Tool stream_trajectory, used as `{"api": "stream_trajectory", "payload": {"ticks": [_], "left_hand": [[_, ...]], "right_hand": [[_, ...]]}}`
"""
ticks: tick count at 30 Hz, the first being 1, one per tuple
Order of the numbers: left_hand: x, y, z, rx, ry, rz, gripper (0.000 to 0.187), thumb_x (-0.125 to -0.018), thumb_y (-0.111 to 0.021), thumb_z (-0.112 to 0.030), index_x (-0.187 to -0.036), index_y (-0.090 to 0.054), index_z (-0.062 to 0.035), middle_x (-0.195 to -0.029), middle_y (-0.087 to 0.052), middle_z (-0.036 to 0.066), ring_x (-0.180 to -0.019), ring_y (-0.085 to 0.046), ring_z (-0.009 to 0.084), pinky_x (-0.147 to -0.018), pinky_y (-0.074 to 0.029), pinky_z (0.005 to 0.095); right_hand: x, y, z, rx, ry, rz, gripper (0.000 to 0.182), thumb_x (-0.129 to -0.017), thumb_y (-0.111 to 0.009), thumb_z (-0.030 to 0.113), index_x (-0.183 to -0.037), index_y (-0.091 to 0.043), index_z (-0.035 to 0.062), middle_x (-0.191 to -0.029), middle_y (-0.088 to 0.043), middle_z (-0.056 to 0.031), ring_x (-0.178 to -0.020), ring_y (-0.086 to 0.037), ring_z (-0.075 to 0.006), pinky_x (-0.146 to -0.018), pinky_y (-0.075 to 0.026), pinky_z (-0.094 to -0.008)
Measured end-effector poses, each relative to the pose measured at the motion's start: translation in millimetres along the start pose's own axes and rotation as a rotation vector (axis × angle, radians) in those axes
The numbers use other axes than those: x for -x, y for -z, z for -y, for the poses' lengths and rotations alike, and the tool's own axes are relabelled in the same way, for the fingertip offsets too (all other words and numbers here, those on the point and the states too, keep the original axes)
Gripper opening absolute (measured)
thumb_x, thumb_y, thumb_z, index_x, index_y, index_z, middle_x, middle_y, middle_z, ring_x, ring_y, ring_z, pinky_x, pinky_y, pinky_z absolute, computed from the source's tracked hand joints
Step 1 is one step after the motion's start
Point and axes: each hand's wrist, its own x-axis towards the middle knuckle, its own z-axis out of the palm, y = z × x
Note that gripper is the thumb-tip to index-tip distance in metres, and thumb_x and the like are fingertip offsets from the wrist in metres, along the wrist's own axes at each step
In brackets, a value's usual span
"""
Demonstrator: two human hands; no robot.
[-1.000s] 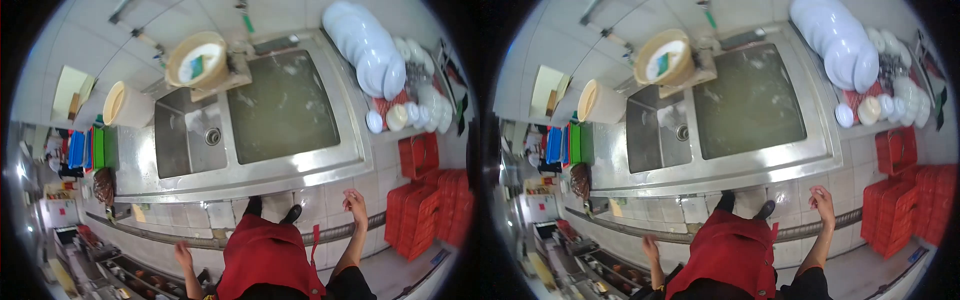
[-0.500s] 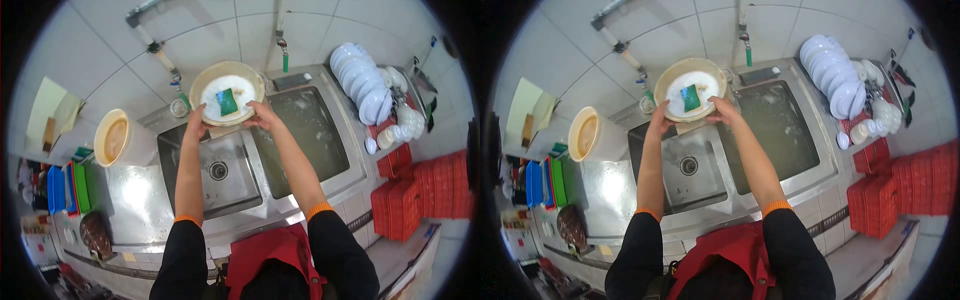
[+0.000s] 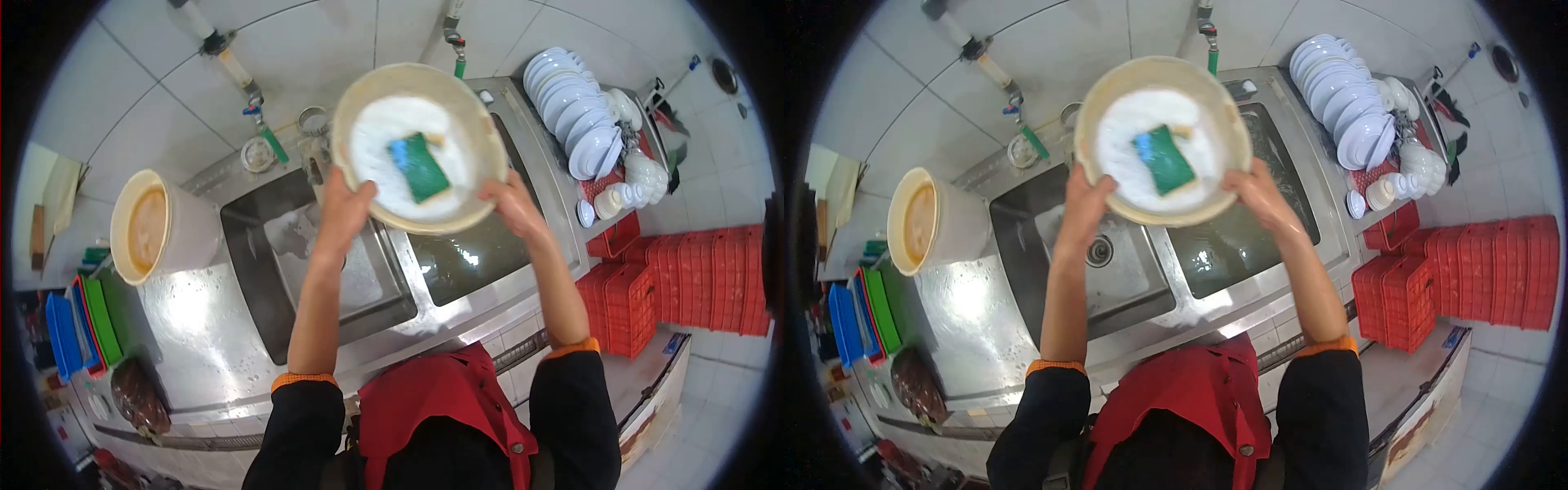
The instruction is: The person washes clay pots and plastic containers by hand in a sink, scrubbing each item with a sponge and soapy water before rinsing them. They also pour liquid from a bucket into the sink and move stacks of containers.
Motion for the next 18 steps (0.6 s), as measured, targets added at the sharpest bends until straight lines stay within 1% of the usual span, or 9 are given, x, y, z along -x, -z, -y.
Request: {"api": "stream_trajectory", "payload": {"ticks": [1, 2, 3, 4, 8, 10, 11, 13, 18], "left_hand": [[9.0, -13.0, 8.7, 0.042, -0.007, 0.007, 0.056, -0.074, -0.051, 0.002, -0.129, -0.038, 0.001, -0.11, -0.058, 0.012, -0.093, -0.059, 0.0185, -0.076, -0.049, 0.0276], [14.8, -27.0, 23.8, 0.045, -0.063, -0.015, 0.058, -0.074, -0.053, 0.001, -0.13, -0.036, 0.0007, -0.11, -0.057, 0.013, -0.092, -0.059, 0.0192, -0.075, -0.05, 0.0286], [21.7, -36.4, 35.3, 0.022, 0.07, -0.006, 0.061, -0.074, -0.053, 0.0, -0.132, -0.035, -0.0009, -0.111, -0.056, 0.015, -0.093, -0.059, 0.0202, -0.075, -0.05, 0.0293], [29.6, -46.4, 41.6, 0.025, 0.072, -0.023, 0.061, -0.074, -0.053, 0.0, -0.132, -0.035, -0.0009, -0.111, -0.056, 0.015, -0.093, -0.059, 0.0202, -0.075, -0.05, 0.0293], [42.1, -96.4, 72.2, 0.021, 0.254, 0.095, 0.069, -0.074, -0.05, 0.0, -0.139, -0.028, -0.0063, -0.109, -0.057, 0.014, -0.085, -0.062, 0.0202, -0.064, -0.052, 0.0291], [37.4, -115.5, 115.7, 0.054, 0.284, 0.128, 0.069, -0.073, -0.049, 0.0, -0.138, -0.028, -0.0075, -0.107, -0.057, 0.016, -0.08, -0.064, 0.0219, -0.054, -0.056, 0.0308], [34.3, -125.8, 122.9, 0.054, 0.301, 0.133, 0.069, -0.073, -0.049, 0.0, -0.138, -0.028, -0.0083, -0.107, -0.057, 0.016, -0.081, -0.064, 0.0238, -0.056, -0.057, 0.0328], [29.8, -140.5, 137.6, 0.036, 0.32, 0.148, 0.069, -0.073, -0.048, 0.0, -0.138, -0.027, -0.009, -0.107, -0.057, 0.016, -0.081, -0.064, 0.0257, -0.058, -0.058, 0.0349], [4.9, -167.3, 173.6, -0.028, 0.499, 0.108, 0.074, -0.072, -0.051, -0.007, -0.139, -0.022, -0.0112, -0.112, -0.054, 0.018, -0.084, -0.064, 0.0313, -0.057, -0.058, 0.0413]], "right_hand": [[12.3, 15.4, 0.2, 0.052, -0.032, -0.002, 0.021, -0.068, -0.056, 0.01, -0.087, -0.06, 0.0022, -0.072, -0.056, -0.0005, -0.063, -0.052, -0.0102, -0.053, -0.039, -0.0224], [22.6, 29.6, -2.8, 0.07, -0.072, 0.01, 0.027, -0.067, -0.054, 0.008, -0.092, -0.058, 0.0002, -0.075, -0.056, -0.0027, -0.067, -0.056, -0.0139, -0.061, -0.046, -0.0244], [30.6, 41.9, -10.3, 0.028, -0.096, -0.005, 0.031, -0.067, -0.054, 0.007, -0.097, -0.056, -0.0014, -0.078, -0.057, -0.0051, -0.071, -0.058, -0.0159, -0.063, -0.048, -0.0267], [37.9, 52.7, -20.2, -0.014, -0.123, -0.024, 0.036, -0.067, -0.054, 0.006, -0.102, -0.054, -0.0029, -0.081, -0.057, -0.0074, -0.074, -0.06, -0.018, -0.065, -0.051, -0.029], [41.1, 104.0, -80.4, 0.047, -0.183, -0.07, 0.036, -0.067, -0.054, 0.01, -0.101, -0.057, -0.0031, -0.079, -0.06, -0.0077, -0.069, -0.059, -0.0156, -0.054, -0.048, -0.0282], [39.6, 115.8, -104.6, -0.064, -0.263, -0.09, 0.04, -0.068, -0.052, 0.006, -0.106, -0.055, -0.004, -0.086, -0.061, -0.0124, -0.078, -0.063, -0.0216, -0.058, -0.054, -0.0326], [33.2, 124.7, -115.0, -0.069, -0.251, -0.103, 0.04, -0.068, -0.052, 0.006, -0.106, -0.055, -0.004, -0.086, -0.061, -0.0124, -0.078, -0.063, -0.0216, -0.058, -0.054, -0.0326], [23.6, 137.8, -136.2, -0.047, -0.364, -0.039, 0.044, -0.068, -0.05, 0.003, -0.111, -0.052, -0.0066, -0.094, -0.06, -0.0174, -0.086, -0.064, -0.0287, -0.063, -0.058, -0.0381], [-10.0, 160.6, -155.7, -0.15, -0.358, 0.004, 0.051, -0.067, -0.048, 0.001, -0.117, -0.043, -0.0104, -0.102, -0.057, -0.0222, -0.082, -0.064, -0.0352, -0.064, -0.06, -0.0431]]}}
